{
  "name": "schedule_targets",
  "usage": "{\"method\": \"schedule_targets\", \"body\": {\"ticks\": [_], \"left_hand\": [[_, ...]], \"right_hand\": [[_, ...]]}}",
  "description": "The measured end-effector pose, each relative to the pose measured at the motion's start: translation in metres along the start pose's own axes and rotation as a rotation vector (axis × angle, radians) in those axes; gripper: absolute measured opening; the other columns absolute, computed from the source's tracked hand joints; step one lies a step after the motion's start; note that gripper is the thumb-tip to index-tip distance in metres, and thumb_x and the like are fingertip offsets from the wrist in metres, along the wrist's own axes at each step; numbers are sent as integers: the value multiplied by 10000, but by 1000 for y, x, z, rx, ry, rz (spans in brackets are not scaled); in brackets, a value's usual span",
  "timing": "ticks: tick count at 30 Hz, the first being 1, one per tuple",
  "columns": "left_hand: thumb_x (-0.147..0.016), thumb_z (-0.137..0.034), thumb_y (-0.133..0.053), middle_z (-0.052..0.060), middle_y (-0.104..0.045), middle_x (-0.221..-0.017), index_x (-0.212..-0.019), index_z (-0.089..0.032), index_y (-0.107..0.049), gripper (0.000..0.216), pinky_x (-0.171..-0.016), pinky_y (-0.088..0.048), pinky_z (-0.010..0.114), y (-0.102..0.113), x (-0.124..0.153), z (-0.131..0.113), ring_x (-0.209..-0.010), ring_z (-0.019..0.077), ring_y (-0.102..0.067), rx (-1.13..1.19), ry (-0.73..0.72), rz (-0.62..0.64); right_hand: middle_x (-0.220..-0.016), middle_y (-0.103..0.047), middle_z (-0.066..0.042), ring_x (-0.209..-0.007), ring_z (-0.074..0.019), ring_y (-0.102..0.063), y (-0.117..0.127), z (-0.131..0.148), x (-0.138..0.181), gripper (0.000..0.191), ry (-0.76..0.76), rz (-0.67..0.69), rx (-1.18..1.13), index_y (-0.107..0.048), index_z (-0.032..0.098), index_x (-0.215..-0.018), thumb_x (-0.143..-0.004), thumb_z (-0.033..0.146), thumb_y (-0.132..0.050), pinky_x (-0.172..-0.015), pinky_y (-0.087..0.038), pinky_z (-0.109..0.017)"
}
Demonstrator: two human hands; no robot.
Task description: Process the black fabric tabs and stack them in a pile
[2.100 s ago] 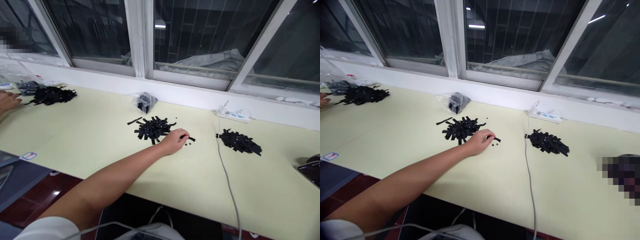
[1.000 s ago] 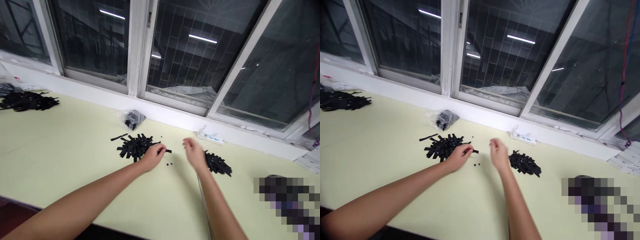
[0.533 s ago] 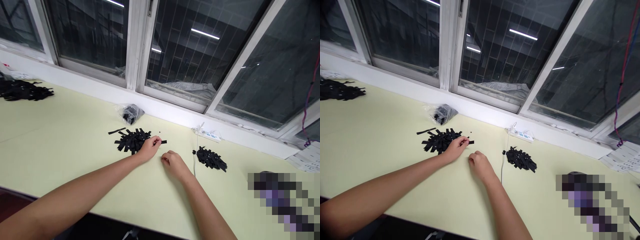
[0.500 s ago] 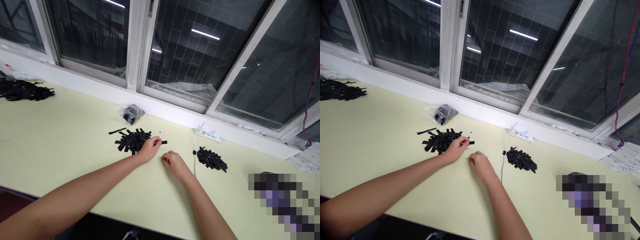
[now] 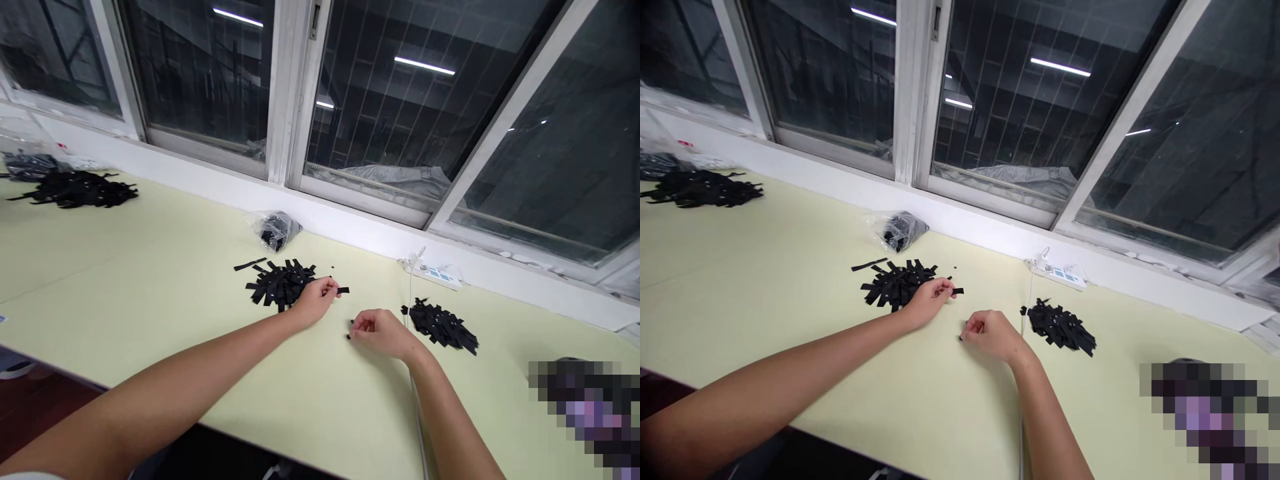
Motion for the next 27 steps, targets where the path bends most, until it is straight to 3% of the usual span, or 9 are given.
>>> {"method": "schedule_targets", "body": {"ticks": [6,18,27], "left_hand": [[-874,-226,-528,42,-707,-865,-886,-170,-611,101,-808,-522,315,-3,2,-2,-859,186,-684,-12,-31,22],[-889,-232,-539,21,-641,-844,-970,-169,-560,105,-809,-526,316,-11,5,-3,-875,187,-699,87,-9,79],[-873,-222,-543,31,-660,-870,-902,-169,-579,71,-786,-504,307,-10,3,-4,-859,182,-662,35,-64,86]], "right_hand": [[-704,-647,22,-627,-120,-525,-16,8,-1,97,28,30,49,-698,210,-749,-762,220,-602,-585,-367,-247],[-724,-643,22,-644,-117,-534,-18,18,-2,161,80,19,109,-659,199,-747,-756,122,-517,-614,-383,-237],[-816,-671,-3,-706,-148,-556,-8,19,-4,134,81,-120,121,-603,208,-818,-852,184,-475,-659,-382,-268]]}}
Point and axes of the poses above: each hand's wrist, its own x-axis away from the middle knuckle, its own y-axis out of the back of the hand, z = x × y, the point moved 10 cm from there along -x, towards the middle knuckle
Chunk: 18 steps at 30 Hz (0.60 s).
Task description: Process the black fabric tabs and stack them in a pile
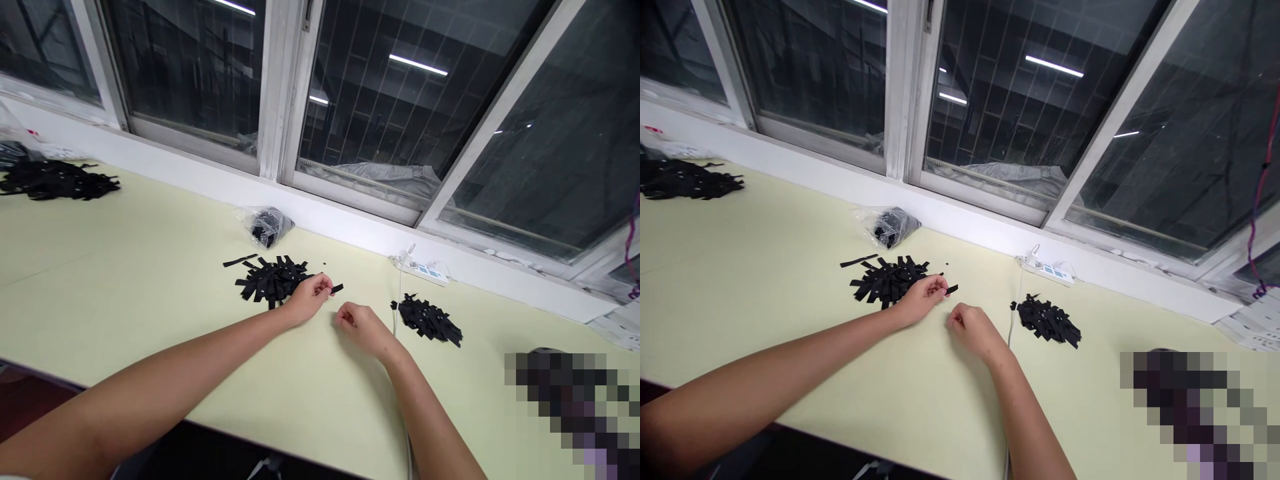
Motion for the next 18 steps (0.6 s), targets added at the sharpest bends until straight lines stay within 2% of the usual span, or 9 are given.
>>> {"method": "schedule_targets", "body": {"ticks": [5,9,12,18], "left_hand": [[-873,-204,-541,61,-714,-914,-935,-149,-638,127,-797,-506,319,1,-1,6,-848,183,-653,-29,64,-6],[-852,-158,-572,96,-737,-1029,-1031,-128,-679,211,-904,-515,355,-2,0,8,-956,202,-675,11,111,2],[-820,-90,-581,109,-738,-1079,-1070,-119,-695,276,-963,-511,369,-3,0,7,-1010,207,-682,23,113,1],[-807,-88,-594,101,-743,-1057,-1089,-123,-713,308,-884,-542,337,-6,0,6,-932,190,-691,-26,84,15]], "right_hand": [[-789,-685,-10,-712,-164,-589,14,-14,-6,123,-39,-142,-70,-631,211,-823,-841,223,-510,-682,-409,-286],[-786,-700,-22,-706,-180,-621,20,-29,-9,146,-109,-240,-165,-661,206,-899,-796,261,-574,-685,-444,-301],[-810,-719,-34,-716,-189,-642,24,-30,-9,181,-76,-290,-220,-694,208,-903,-806,307,-578,-689,-464,-311],[-862,-740,-58,-752,-213,-663,22,-38,-11,278,-58,-313,-326,-747,217,-932,-831,432,-600,-694,-485,-339]]}}
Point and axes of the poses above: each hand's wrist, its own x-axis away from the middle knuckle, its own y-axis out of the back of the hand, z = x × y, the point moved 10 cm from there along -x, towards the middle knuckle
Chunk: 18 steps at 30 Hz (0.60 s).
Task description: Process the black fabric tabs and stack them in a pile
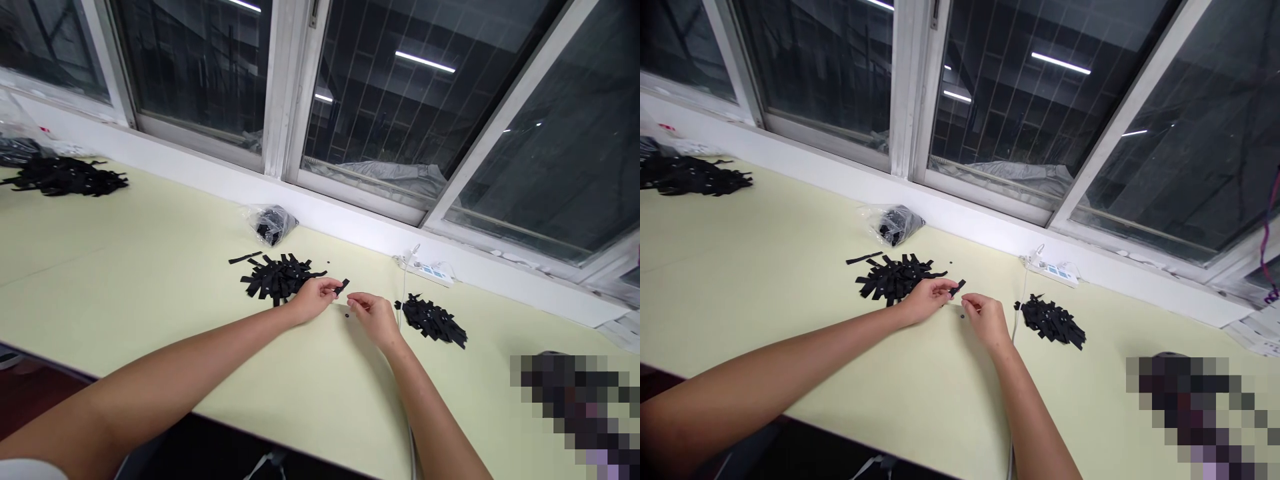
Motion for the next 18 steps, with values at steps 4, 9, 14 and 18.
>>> {"method": "schedule_targets", "body": {"ticks": [4,9,14,18], "left_hand": [[-792,-109,-614,86,-739,-965,-1105,-120,-707,327,-800,-540,307,-2,0,2,-822,166,-681,-8,-9,3],[-790,-140,-621,51,-701,-810,-1132,-98,-687,351,-698,-502,267,-7,3,-1,-708,137,-640,25,-7,26],[-794,-164,-622,31,-680,-759,-1146,-114,-679,360,-648,-472,251,-13,9,-7,-672,130,-618,36,-32,66],[-805,-186,-622,31,-690,-757,-1151,-142,-683,354,-665,-482,260,-18,13,-12,-687,138,-626,8,-41,79]], "right_hand": [[-790,-711,-46,-735,-198,-639,-2,-12,-3,320,-92,-10,-222,-714,205,-911,-760,487,-694,-674,-500,-326],[-852,-706,-56,-783,-189,-619,-6,-12,-2,396,-145,-2,-354,-707,200,-847,-677,552,-769,-648,-502,-297],[-906,-712,-57,-862,-205,-630,-13,-11,1,437,-200,8,-474,-728,201,-843,-609,556,-831,-696,-512,-302],[-881,-705,-43,-850,-192,-628,-15,-12,4,455,-245,-14,-553,-729,202,-837,-568,543,-867,-710,-507,-296]]}}
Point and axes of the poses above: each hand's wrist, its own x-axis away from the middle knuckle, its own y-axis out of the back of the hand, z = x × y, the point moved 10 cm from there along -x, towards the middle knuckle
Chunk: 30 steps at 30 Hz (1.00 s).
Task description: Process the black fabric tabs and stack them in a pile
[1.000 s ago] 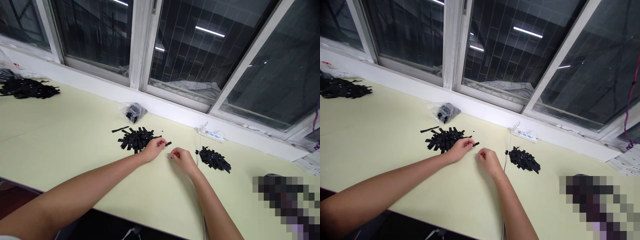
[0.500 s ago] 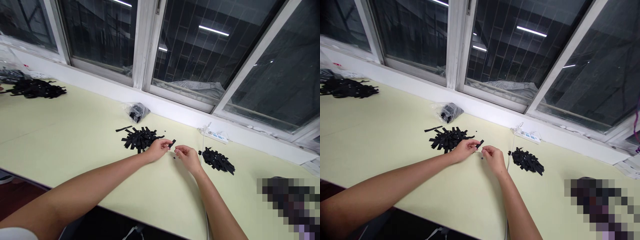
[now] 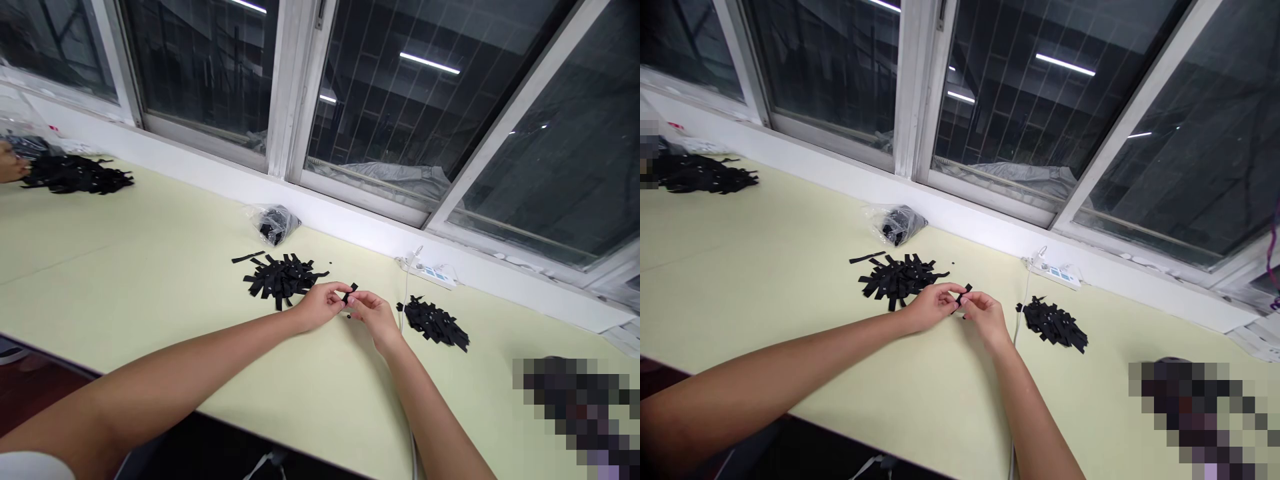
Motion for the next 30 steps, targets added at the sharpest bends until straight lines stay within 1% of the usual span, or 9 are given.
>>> {"method": "schedule_targets", "body": {"ticks": [6,9,13,18,22,24,27,28,30], "left_hand": [[-811,-195,-610,36,-696,-772,-1189,-153,-673,385,-661,-483,266,-4,4,-6,-698,144,-628,-33,-4,20],[-804,-182,-604,29,-690,-757,-1203,-152,-667,405,-664,-487,265,-4,5,-7,-703,145,-631,-46,-12,10],[-806,-173,-596,31,-706,-796,-1215,-167,-669,416,-714,-514,276,-4,5,-8,-744,150,-650,-82,-47,0],[-805,-135,-575,53,-733,-953,-1215,-181,-677,425,-792,-532,289,-5,7,-13,-805,149,-658,-140,-91,3],[-813,-121,-569,67,-721,-1062,-1209,-180,-674,414,-808,-539,284,-7,9,-20,-835,146,-656,-156,-124,14],[-824,-125,-567,75,-693,-1156,-1233,-186,-651,423,-818,-540,284,-7,11,-26,-839,136,-648,-161,-154,16],[-832,-139,-574,97,-597,-1331,-1314,-207,-571,487,-796,-542,274,-6,13,-33,-883,133,-643,-165,-191,8],[-833,-143,-573,104,-573,-1358,-1324,-210,-549,496,-776,-541,269,-6,13,-35,-904,138,-645,-166,-194,4],[-836,-147,-565,110,-569,-1343,-1290,-203,-539,458,-750,-536,265,-3,12,-35,-939,150,-649,-171,-193,-15]], "right_hand": [[-889,-712,-56,-855,-202,-653,2,-4,1,485,-65,-56,-58,-705,182,-816,-517,515,-892,-698,-498,-288],[-881,-723,-62,-840,-199,-664,3,-7,2,482,-93,-81,-96,-660,183,-819,-505,459,-899,-686,-500,-282],[-890,-723,-59,-835,-196,-677,4,-12,2,462,-147,-82,-126,-630,192,-855,-536,415,-878,-675,-501,-274],[-815,-700,-38,-783,-165,-651,3,-17,3,418,-191,-47,-98,-662,184,-875,-568,408,-835,-658,-473,-250],[-795,-695,-32,-744,-148,-630,1,-16,4,409,-201,-29,-105,-653,185,-862,-567,406,-829,-636,-448,-239],[-806,-700,-32,-747,-155,-635,0,-14,4,425,-193,-26,-108,-633,194,-853,-558,421,-839,-624,-438,-239],[-814,-694,-22,-753,-169,-638,6,-9,3,475,-144,-64,-107,-598,210,-846,-535,452,-863,-614,-439,-244],[-815,-688,-19,-749,-172,-635,9,-7,2,489,-123,-83,-104,-591,213,-846,-529,462,-868,-612,-443,-248],[-831,-680,-21,-739,-175,-627,16,-4,1,510,-91,-118,-101,-587,218,-853,-522,480,-873,-607,-452,-257]]}}
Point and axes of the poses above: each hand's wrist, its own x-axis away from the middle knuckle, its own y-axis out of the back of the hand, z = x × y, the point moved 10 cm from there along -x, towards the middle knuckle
